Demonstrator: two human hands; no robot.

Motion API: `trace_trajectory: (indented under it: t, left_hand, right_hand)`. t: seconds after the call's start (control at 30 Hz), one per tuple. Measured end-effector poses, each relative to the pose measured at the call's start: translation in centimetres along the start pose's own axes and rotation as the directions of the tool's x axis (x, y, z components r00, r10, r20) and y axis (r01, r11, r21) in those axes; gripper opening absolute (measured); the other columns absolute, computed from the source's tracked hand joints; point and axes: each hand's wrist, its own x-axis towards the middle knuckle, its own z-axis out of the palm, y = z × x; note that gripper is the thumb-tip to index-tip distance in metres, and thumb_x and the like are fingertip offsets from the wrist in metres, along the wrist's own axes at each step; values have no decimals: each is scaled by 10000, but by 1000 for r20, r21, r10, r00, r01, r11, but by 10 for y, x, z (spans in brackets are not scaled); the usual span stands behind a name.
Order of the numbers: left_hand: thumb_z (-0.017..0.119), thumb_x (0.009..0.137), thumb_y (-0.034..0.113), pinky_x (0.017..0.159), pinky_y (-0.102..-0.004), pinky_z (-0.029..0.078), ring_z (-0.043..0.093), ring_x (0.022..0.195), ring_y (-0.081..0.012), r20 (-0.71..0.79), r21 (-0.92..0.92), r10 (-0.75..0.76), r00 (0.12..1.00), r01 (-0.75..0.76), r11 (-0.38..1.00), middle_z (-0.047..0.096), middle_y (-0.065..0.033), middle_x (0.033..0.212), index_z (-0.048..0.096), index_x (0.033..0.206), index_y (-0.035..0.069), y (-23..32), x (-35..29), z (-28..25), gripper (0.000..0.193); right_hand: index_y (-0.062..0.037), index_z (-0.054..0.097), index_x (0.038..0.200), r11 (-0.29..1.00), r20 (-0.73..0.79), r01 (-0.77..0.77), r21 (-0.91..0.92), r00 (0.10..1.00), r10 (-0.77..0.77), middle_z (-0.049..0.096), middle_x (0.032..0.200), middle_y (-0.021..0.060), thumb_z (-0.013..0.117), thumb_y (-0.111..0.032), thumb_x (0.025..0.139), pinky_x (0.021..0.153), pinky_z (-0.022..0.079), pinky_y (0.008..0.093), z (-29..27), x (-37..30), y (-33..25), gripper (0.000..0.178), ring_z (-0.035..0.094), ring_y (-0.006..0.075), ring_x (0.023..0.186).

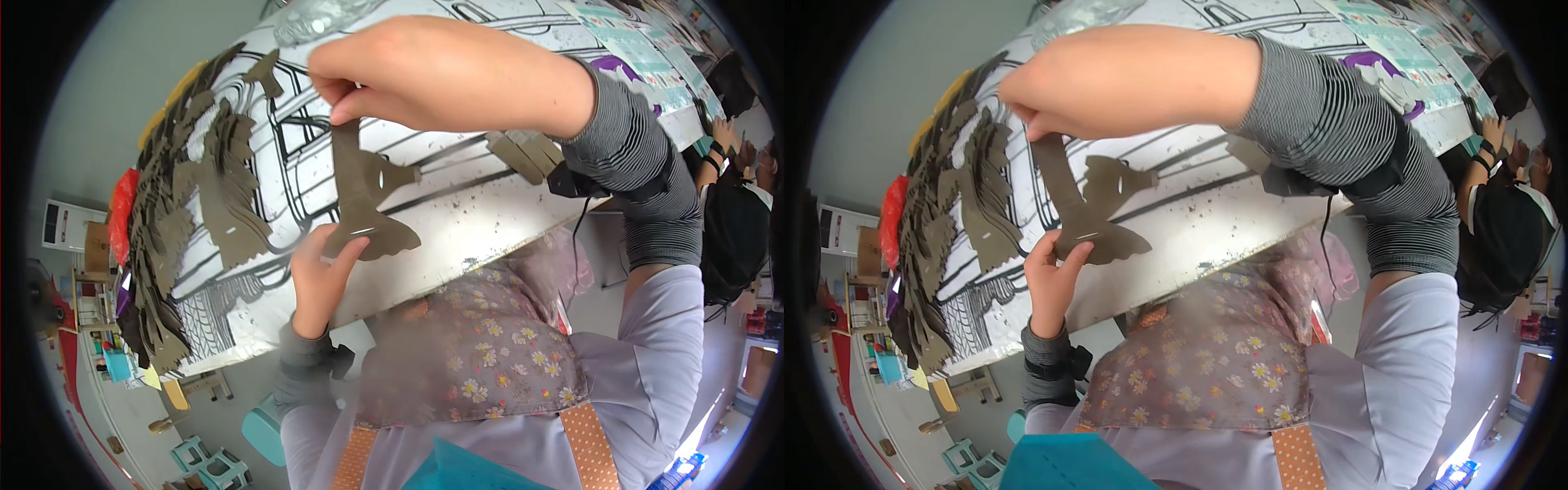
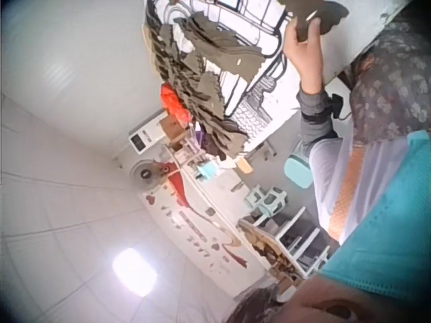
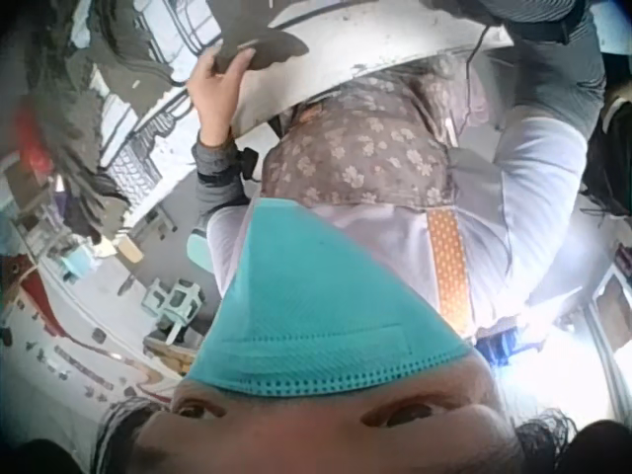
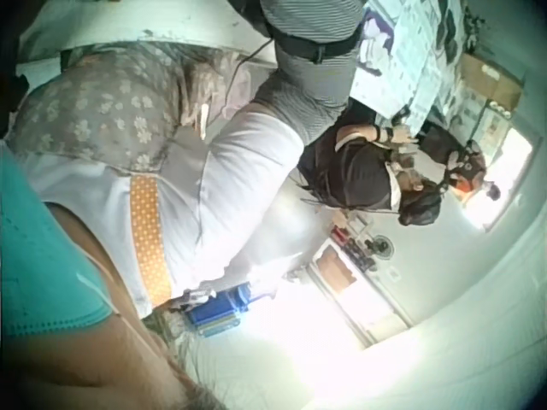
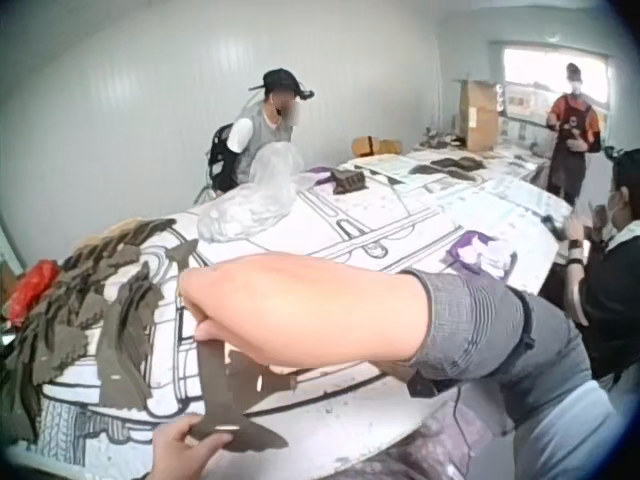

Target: Sorting and inspecting various brown leather or synthetic shoe component cutouts at a manufacturing table.

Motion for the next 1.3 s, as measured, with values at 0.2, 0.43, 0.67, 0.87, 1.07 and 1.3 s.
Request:
trace_trajectory:
  t: [0.2, 0.43, 0.67, 0.87, 1.07, 1.3]
  left_hand:
    - [750, 916, 6, 846, -254, 507, 652, 936, -105, -158, -312, 34, 987, -83, 946, 722, -52, 1032, 675, 1142, -50, 6, 20, -10, 245]
    - [692, 963, -2, 812, -221, 510, 647, 891, -85, -202, -460, -49, 978, -50, 886, 695, -34, 961, 666, 1118, -23, -29, 29, -15, 159]
    - [684, 991, 69, 824, -240, 491, 640, 889, -101, -228, -507, -65, 972, -62, 860, 690, -36, 941, 667, 1108, -23, -50, 35, -18, 149]
    - [688, 982, 54, 835, -248, 508, 652, 902, -110, -339, -452, -36, 940, -129, 883, 701, -51, 946, 684, 1100, -31, -16, 25, -24, 146]
    - [718, 917, 4, 880, -309, 517, 666, 944, -170, -448, 63, 487, 749, -517, 853, 729, -102, 1010, 706, 1130, -37, 56, 40, -44, 217]
    - [760, 899, 40, 893, -294, 511, 654, 961, -139, -415, -208, 399, 818, -512, 833, 728, -84, 1037, 710, 1106, -35, 115, 73, -35, 226]
  right_hand:
    - [48, 654, 1016, 948, -167, 314, -59, 933, -319, 698, 884, 220, 632, -75, 931, 752, 552, 428, -67, 42, -17, 151, 690, 379, 838]
    - [56, 679, 1086, 1000, -96, -17, 22, 995, 19, 737, 986, 192, 613, -46, 955, 815, 574, 405, -132, 81, -65, 178, 718, 324, 911]
    - [46, 672, 1069, 980, -292, 174, -93, 936, -194, 739, 995, 172, 691, -104, 929, 851, 558, 369, -166, 110, -48, 206, 711, 286, 942]
    - [50, 643, 1117, 987, -295, 160, 11, 944, -149, 731, 970, 166, 705, -93, 931, 848, 552, 361, -166, 104, -53, 242, 703, 259, 935]
    - [-12, 654, 1147, 966, -298, 242, 90, 932, -206, 718, 996, 62, 718, -105, 951, 868, 550, 303, -122, 106, -37, 226, 689, 149, 946]
    - [3, 612, 1193, 936, -194, 160, 314, 976, -102, 674, 1020, 39, 696, -35, 969, 919, 552, 279, -83, 84, -40, 243, 657, 108, 988]
